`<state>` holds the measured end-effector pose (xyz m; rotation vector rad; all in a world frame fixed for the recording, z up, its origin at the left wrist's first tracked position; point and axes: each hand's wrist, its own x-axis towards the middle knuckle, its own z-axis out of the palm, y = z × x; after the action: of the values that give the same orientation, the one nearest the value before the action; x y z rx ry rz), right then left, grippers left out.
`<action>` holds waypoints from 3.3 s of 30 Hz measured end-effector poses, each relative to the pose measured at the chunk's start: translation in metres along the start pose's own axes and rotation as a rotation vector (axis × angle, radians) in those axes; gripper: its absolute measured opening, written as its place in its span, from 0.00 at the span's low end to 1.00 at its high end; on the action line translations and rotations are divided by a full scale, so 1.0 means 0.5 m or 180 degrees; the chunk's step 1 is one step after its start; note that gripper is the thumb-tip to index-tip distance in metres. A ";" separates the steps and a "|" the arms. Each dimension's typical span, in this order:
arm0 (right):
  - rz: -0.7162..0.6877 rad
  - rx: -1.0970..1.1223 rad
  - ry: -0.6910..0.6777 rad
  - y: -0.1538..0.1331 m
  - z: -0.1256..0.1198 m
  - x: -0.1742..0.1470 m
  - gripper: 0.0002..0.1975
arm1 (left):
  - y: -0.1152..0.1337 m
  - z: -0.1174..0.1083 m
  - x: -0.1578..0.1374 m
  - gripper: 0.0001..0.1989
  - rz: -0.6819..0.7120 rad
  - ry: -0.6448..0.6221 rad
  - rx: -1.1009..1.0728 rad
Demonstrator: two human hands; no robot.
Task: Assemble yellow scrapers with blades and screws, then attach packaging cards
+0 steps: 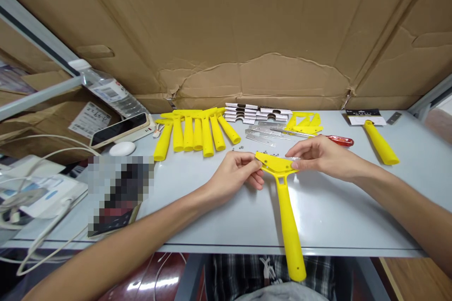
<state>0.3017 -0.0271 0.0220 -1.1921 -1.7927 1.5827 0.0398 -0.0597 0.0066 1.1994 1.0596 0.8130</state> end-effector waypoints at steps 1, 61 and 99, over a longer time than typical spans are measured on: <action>-0.0041 -0.0020 -0.0017 0.001 -0.001 0.000 0.18 | -0.001 0.000 0.001 0.09 -0.0011 -0.0002 -0.0040; -0.0285 -0.0071 -0.0343 0.027 -0.005 0.018 0.23 | -0.016 -0.018 0.021 0.31 0.0402 -0.0239 -0.0368; 0.0310 -0.0127 0.0373 -0.010 0.033 0.004 0.19 | -0.009 0.003 0.007 0.15 0.0701 0.0701 0.0025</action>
<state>0.2859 -0.0342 0.0229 -1.3803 -1.7227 1.5027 0.0422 -0.0579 0.0014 1.2687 1.1207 1.1333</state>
